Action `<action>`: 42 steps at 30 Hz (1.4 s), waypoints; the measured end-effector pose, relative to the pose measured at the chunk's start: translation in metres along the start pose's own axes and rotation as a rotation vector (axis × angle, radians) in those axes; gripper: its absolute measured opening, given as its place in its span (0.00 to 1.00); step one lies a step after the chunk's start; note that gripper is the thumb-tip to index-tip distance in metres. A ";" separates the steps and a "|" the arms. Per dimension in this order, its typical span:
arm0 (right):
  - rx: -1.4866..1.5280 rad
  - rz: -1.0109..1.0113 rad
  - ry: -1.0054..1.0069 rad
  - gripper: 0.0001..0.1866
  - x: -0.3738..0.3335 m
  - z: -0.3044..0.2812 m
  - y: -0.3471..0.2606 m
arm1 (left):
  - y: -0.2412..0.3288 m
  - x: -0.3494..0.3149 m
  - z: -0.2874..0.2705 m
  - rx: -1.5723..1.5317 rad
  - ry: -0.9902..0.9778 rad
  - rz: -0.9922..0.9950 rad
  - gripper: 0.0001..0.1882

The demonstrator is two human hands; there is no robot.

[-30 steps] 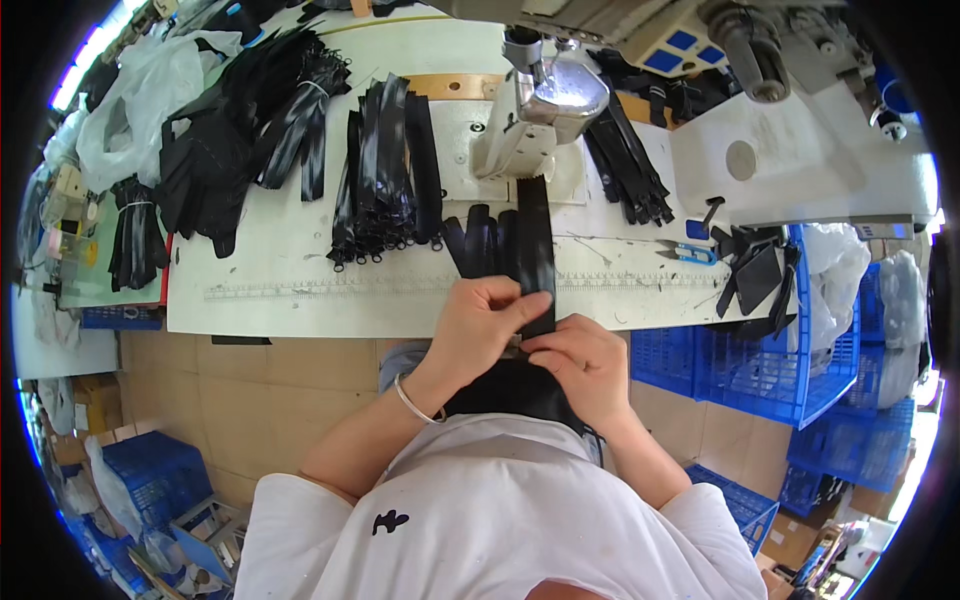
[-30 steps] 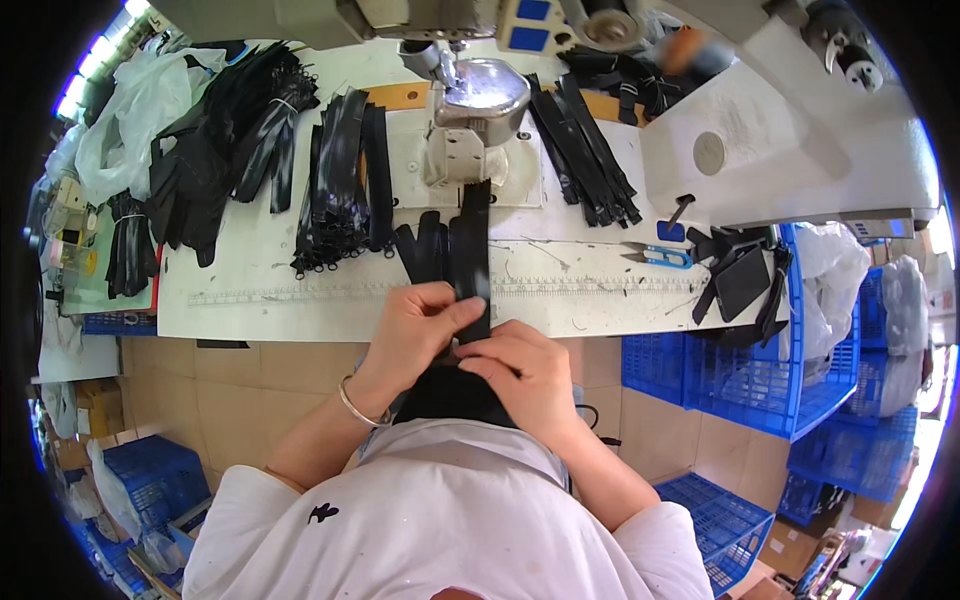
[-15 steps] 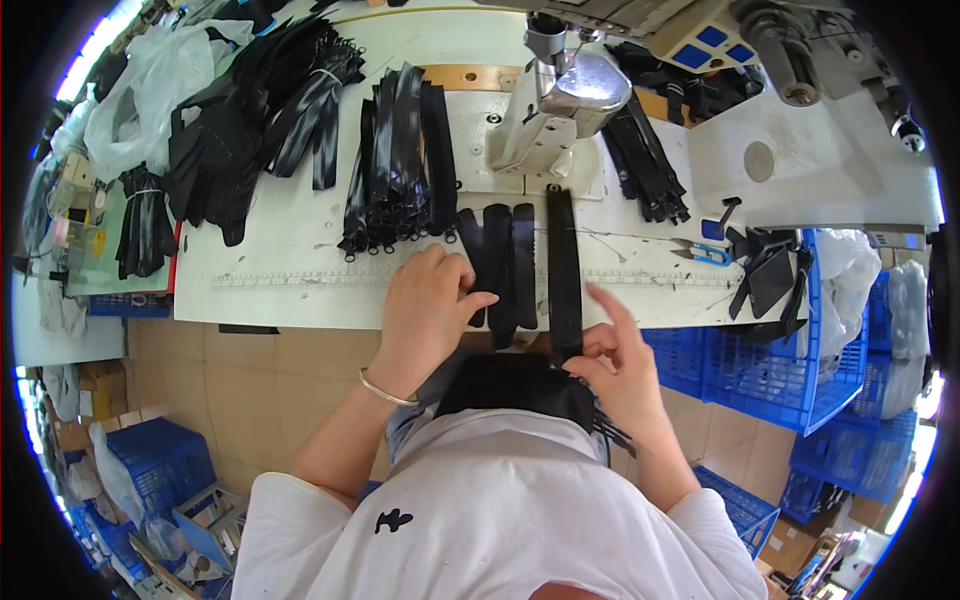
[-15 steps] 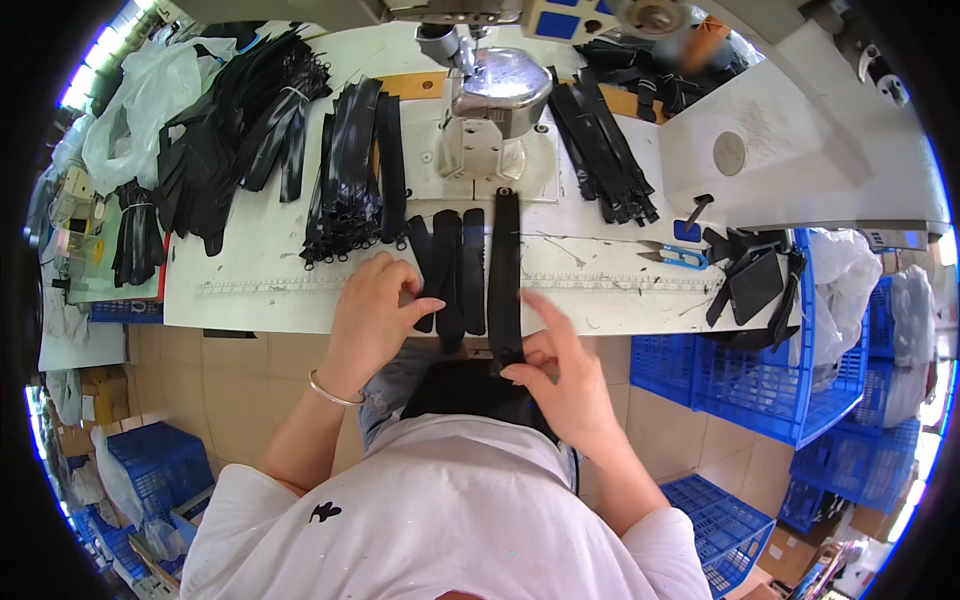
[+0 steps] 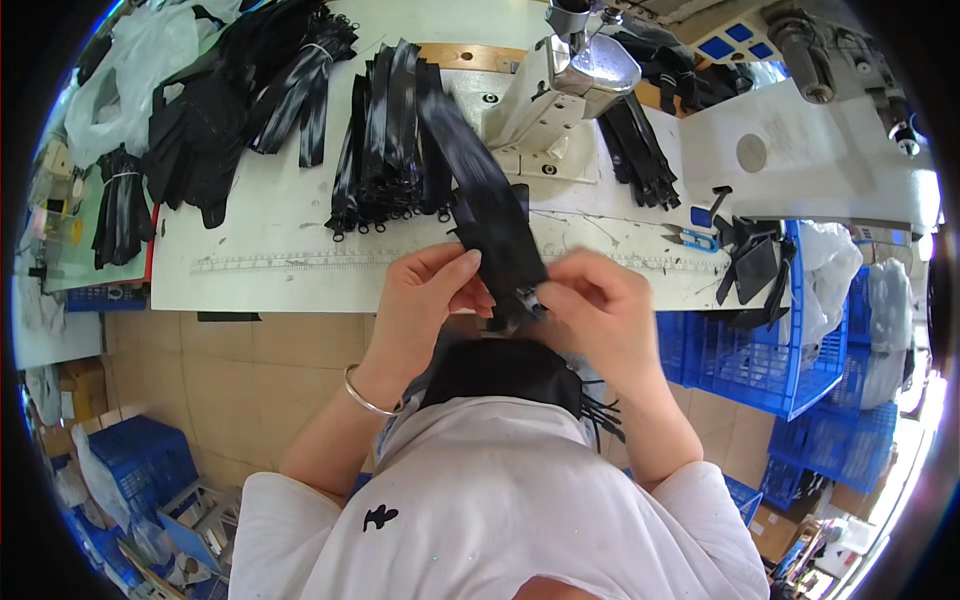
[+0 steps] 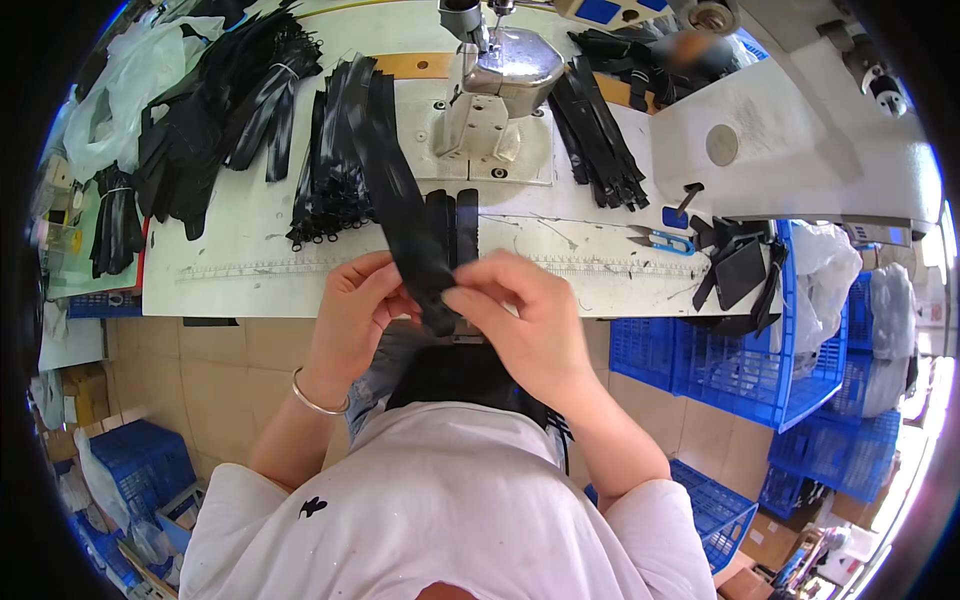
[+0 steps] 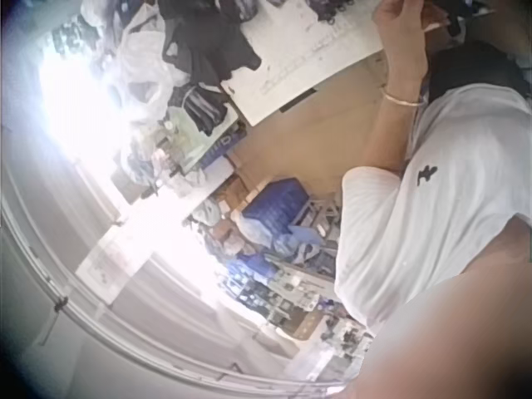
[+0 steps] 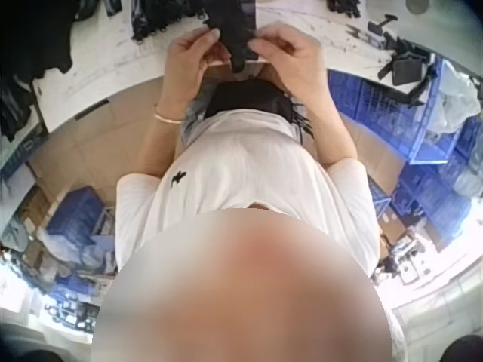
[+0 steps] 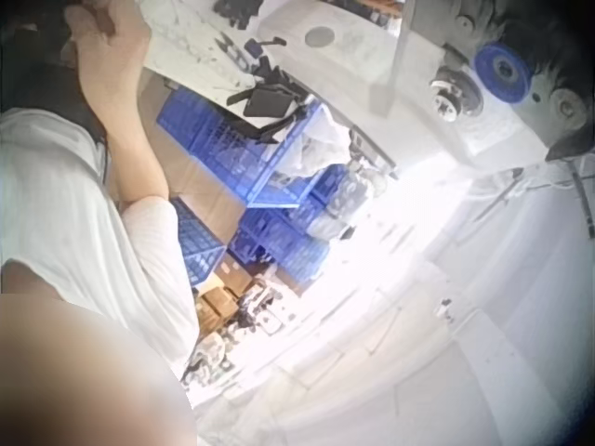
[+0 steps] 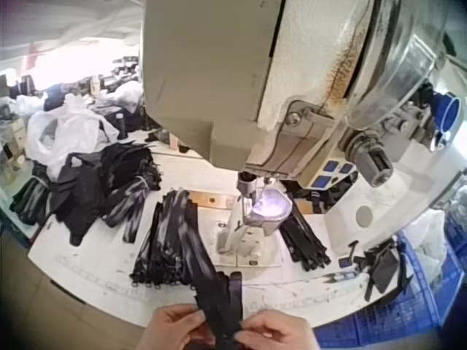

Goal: Aligning and sewing black fabric components at an industrial sewing machine.

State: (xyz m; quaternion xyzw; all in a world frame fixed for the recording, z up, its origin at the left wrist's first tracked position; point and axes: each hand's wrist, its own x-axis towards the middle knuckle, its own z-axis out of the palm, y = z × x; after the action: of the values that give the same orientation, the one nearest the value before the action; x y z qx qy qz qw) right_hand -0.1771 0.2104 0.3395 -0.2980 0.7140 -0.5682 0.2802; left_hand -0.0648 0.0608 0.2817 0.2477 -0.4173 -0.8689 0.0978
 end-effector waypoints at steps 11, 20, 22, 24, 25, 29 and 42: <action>0.264 0.209 -0.106 0.10 0.031 -0.001 0.021 | 0.018 0.016 0.028 0.194 0.031 0.136 0.11; 0.258 0.274 -0.173 0.12 0.031 -0.006 0.022 | 0.021 0.020 0.033 0.254 0.045 0.177 0.11; 0.289 0.247 -0.156 0.11 0.031 -0.005 0.023 | 0.021 0.021 0.035 0.244 0.054 0.182 0.11; 0.305 0.231 -0.148 0.11 0.031 -0.006 0.023 | 0.023 0.023 0.037 0.229 0.068 0.194 0.11; 0.309 0.226 -0.146 0.11 0.031 -0.006 0.021 | 0.024 0.025 0.038 0.234 0.065 0.196 0.11; 0.377 0.233 -0.106 0.10 0.031 -0.011 0.009 | 0.047 0.044 0.043 0.188 0.075 0.244 0.11; 0.145 -0.018 0.099 0.07 0.009 -0.011 -0.010 | 0.090 0.062 0.063 0.151 -0.119 0.212 0.12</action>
State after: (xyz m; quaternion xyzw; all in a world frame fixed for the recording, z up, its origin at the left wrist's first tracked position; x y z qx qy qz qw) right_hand -0.1905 0.2088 0.3504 -0.2549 0.6811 -0.6351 0.2604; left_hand -0.1539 0.0232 0.3633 0.1572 -0.5103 -0.8329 0.1451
